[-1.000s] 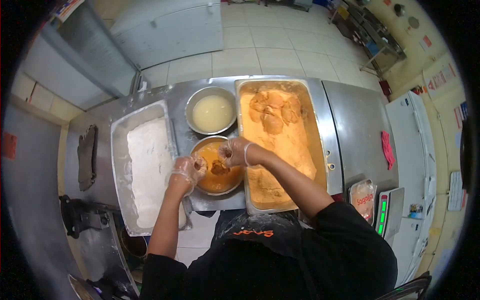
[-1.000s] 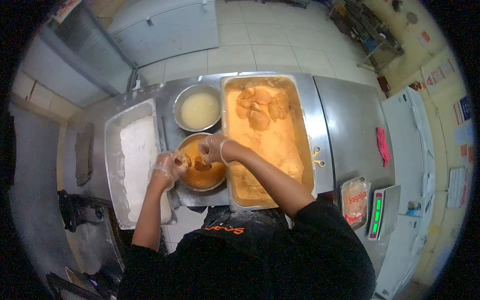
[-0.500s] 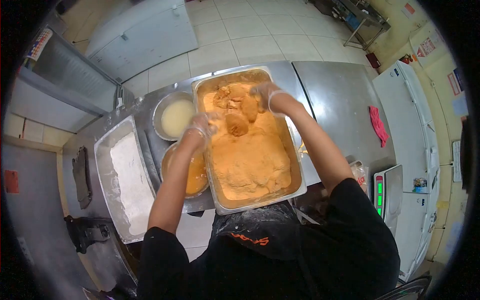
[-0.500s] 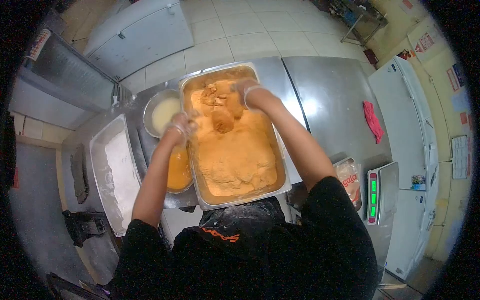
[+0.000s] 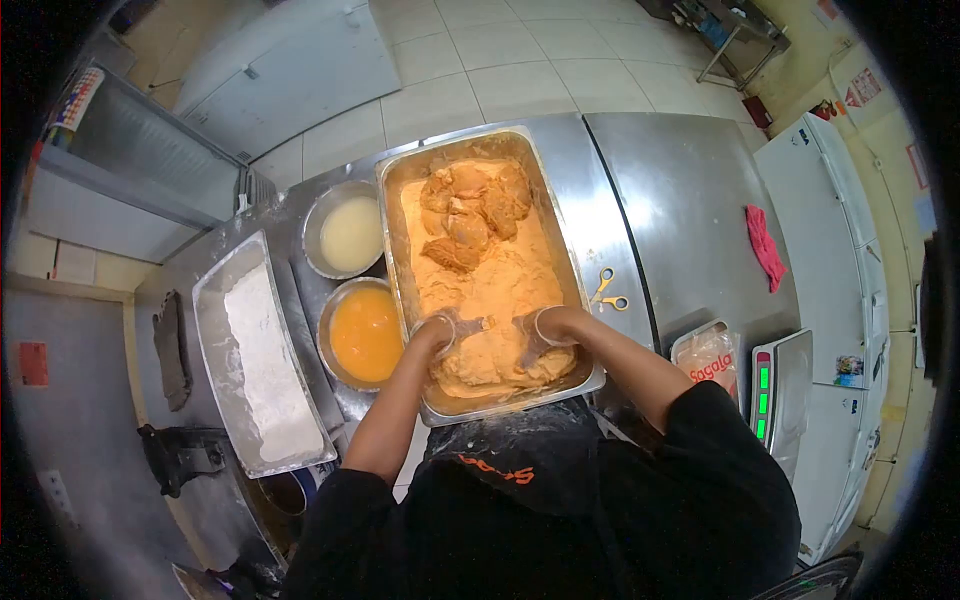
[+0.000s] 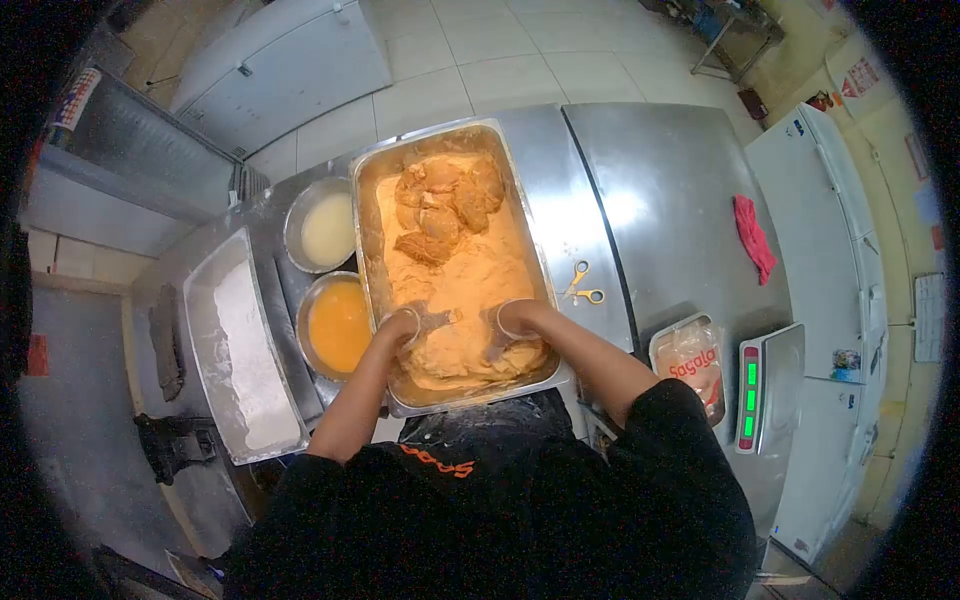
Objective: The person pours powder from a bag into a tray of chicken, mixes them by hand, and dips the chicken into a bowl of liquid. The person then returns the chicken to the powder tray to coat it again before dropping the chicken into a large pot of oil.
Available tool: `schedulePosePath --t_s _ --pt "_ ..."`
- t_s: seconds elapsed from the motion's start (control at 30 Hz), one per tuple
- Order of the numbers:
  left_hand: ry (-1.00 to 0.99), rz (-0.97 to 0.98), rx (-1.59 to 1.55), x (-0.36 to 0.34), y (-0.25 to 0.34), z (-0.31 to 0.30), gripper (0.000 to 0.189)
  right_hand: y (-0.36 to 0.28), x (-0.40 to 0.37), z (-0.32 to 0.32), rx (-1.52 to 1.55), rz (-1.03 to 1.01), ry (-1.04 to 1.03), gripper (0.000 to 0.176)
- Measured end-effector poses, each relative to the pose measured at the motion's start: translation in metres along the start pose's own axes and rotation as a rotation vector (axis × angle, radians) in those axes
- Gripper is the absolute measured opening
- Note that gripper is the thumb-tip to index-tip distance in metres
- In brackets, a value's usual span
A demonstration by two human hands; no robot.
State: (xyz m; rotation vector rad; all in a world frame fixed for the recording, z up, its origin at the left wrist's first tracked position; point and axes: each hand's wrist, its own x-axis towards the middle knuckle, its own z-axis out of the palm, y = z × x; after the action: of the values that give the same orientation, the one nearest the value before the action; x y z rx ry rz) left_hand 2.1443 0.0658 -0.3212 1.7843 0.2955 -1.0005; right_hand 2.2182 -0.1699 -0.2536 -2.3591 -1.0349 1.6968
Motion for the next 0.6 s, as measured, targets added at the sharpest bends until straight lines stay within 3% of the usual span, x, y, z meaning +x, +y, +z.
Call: schedulePosePath --t_s 0.13,0.2,0.27,0.33,0.4,0.43,0.5,0.6 --pt "0.193 0.086 0.221 -0.012 0.008 -0.005 0.097 0.018 0.002 0.015 0.022 -0.038 0.110 0.074" --pt "0.238 0.200 0.418 -0.013 0.016 0.000 0.082 -0.007 -0.022 0.010 -0.173 0.000 0.056 0.059" --pt "0.420 0.322 0.483 0.002 0.004 0.018 0.082 -0.015 -0.026 0.011 -0.322 0.039 0.020 0.049" --pt "0.364 0.273 0.471 0.008 0.001 0.021 0.084 -0.010 -0.005 0.027 -0.410 0.076 -0.013 0.043" --pt "0.077 0.055 0.372 -0.015 0.042 0.009 0.089 0.003 0.002 0.023 -0.339 0.052 0.002 0.039" --pt "0.060 0.036 0.402 -0.009 0.038 0.004 0.092 0.010 0.002 0.020 -0.302 0.041 0.011 0.037" --pt "0.020 0.000 0.466 0.008 0.024 -0.006 0.097 0.011 -0.024 0.010 -0.207 -0.063 0.201 0.035" --pt "0.365 -0.242 0.497 -0.017 0.082 0.018 0.100 0.004 -0.045 0.006 -0.172 -0.050 0.382 0.034"
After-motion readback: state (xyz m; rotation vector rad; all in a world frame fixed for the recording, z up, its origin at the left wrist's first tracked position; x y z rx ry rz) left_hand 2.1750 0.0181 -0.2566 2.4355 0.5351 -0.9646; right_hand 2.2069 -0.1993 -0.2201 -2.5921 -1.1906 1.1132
